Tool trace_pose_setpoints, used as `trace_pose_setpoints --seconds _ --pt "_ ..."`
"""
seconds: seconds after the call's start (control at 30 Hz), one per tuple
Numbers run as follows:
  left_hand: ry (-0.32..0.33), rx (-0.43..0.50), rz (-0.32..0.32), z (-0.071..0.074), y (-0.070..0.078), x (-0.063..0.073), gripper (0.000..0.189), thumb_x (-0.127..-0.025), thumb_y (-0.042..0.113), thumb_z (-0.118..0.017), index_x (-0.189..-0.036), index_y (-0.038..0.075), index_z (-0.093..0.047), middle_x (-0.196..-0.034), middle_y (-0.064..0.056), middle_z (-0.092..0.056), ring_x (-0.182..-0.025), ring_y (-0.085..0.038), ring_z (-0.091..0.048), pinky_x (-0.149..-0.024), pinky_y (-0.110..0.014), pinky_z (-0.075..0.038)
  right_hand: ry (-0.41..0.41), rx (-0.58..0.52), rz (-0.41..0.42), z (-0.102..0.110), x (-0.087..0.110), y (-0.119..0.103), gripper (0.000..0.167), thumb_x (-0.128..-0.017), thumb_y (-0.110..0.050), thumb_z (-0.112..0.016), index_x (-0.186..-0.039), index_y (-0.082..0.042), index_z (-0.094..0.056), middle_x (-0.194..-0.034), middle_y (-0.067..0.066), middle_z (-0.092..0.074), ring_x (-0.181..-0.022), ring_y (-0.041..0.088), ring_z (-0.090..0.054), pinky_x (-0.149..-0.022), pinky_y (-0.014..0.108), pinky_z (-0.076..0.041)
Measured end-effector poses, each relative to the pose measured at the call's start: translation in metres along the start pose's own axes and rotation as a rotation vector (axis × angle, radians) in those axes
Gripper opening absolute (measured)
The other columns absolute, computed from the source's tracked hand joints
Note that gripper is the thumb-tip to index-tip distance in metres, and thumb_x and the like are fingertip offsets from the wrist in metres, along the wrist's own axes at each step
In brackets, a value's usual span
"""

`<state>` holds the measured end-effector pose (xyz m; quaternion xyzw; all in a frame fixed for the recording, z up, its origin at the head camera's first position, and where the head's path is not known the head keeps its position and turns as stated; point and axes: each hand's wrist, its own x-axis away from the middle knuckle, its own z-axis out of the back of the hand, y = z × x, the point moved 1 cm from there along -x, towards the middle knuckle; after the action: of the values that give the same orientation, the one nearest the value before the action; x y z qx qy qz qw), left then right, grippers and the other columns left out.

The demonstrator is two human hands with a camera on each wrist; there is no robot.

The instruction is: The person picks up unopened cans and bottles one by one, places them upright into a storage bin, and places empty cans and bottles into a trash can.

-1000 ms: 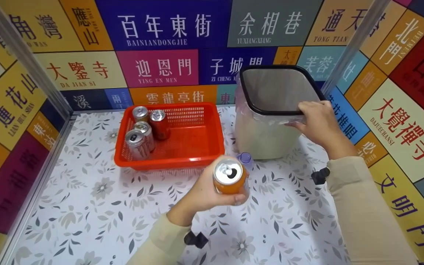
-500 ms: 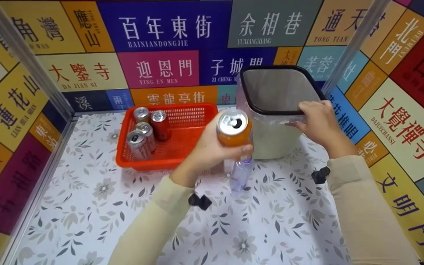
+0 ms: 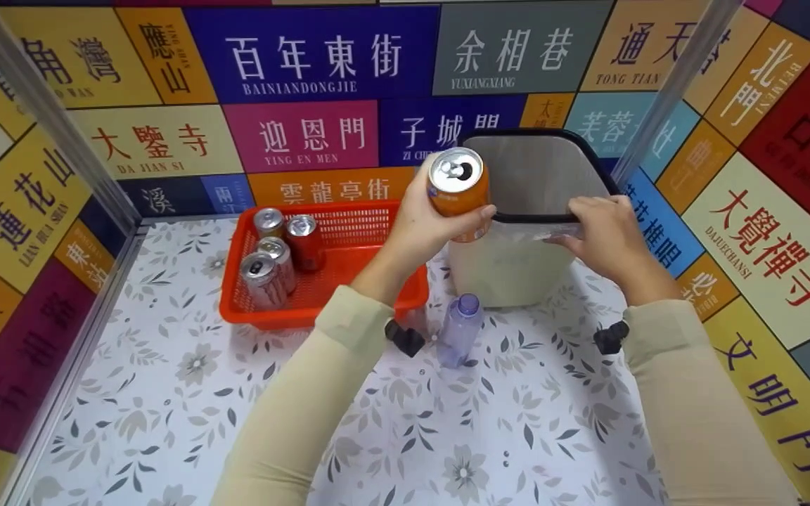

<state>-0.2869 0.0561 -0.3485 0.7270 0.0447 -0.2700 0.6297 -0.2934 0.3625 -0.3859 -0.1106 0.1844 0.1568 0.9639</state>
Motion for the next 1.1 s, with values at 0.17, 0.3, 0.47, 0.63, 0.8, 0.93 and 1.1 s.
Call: trace_pose_setpoints --seconds 0.17,0.3,0.47,0.63,0.8,0.93,1.1 --pt "0.032 0.044 -0.008 -0.006 -0.010 -0.015 0.081 -0.082 0.008 -0.090 -0.150 0.005 -0.047 -0.135 -0.011 -0.061 -0.120 -0.023 -0.062 -0.105 -0.033 -0.054 0.018 0.012 0.023 0.001 0.000 -0.001 0.043 -0.088 -0.021 -0.090 -0.082 -0.009 -0.049 -0.080 0.012 -0.062 -0.079 0.036 -0.060 -0.099 0.062 -0.038" --pt "0.052 0.091 0.004 -0.012 -0.013 -0.028 0.080 -0.084 0.007 -0.089 -0.151 0.007 -0.046 -0.135 -0.009 -0.061 -0.118 -0.022 -0.063 -0.103 -0.034 -0.056 0.011 0.013 0.010 0.004 0.001 0.001 0.041 -0.089 -0.022 -0.089 -0.083 -0.009 -0.051 -0.082 0.011 -0.064 -0.081 0.037 -0.061 -0.101 0.062 -0.038" --pt "0.070 0.109 0.032 -0.019 -0.014 -0.044 0.079 -0.087 0.009 -0.087 -0.153 0.010 -0.043 -0.137 -0.006 -0.060 -0.120 -0.018 -0.062 -0.104 -0.031 -0.054 0.005 0.024 0.001 0.005 0.001 0.000 0.039 -0.089 -0.023 -0.089 -0.084 -0.009 -0.053 -0.084 0.012 -0.067 -0.084 0.038 -0.064 -0.102 0.062 -0.038" --pt "0.078 0.088 0.034 -0.033 -0.019 -0.053 0.080 -0.088 0.011 -0.088 -0.153 0.012 -0.042 -0.140 -0.006 -0.058 -0.122 -0.015 -0.060 -0.104 -0.027 -0.053 -0.008 0.019 0.019 0.002 -0.001 -0.001 0.037 -0.090 -0.024 -0.089 -0.087 -0.009 -0.056 -0.086 0.012 -0.068 -0.084 0.037 -0.064 -0.100 0.061 -0.038" --pt "0.104 0.048 0.045 -0.050 -0.030 -0.060 0.081 -0.087 0.017 -0.090 -0.153 0.016 -0.042 -0.144 -0.003 -0.055 -0.125 -0.012 -0.057 -0.102 -0.023 -0.052 0.017 0.012 0.022 0.003 -0.002 -0.001 0.038 -0.088 -0.022 -0.090 -0.084 -0.010 -0.054 -0.083 0.011 -0.067 -0.082 0.036 -0.063 -0.099 0.060 -0.038" --pt "0.133 -0.022 0.083 -0.060 -0.038 -0.067 0.081 -0.087 0.024 -0.091 -0.152 0.021 -0.043 -0.143 0.001 -0.055 -0.125 -0.008 -0.056 -0.101 -0.021 -0.052 0.021 0.013 0.017 0.003 -0.002 -0.001 0.040 -0.088 -0.023 -0.090 -0.083 -0.009 -0.053 -0.080 0.010 -0.063 -0.079 0.035 -0.061 -0.098 0.061 -0.038" --pt "0.155 -0.036 0.106 -0.064 -0.043 -0.078 0.080 -0.088 0.021 -0.090 -0.152 0.018 -0.043 -0.140 0.000 -0.056 -0.121 -0.008 -0.058 -0.100 -0.022 -0.053 0.004 0.023 0.009 0.001 -0.001 -0.002 0.040 -0.088 -0.024 -0.090 -0.083 -0.009 -0.053 -0.077 0.009 -0.059 -0.077 0.034 -0.059 -0.099 0.061 -0.038"
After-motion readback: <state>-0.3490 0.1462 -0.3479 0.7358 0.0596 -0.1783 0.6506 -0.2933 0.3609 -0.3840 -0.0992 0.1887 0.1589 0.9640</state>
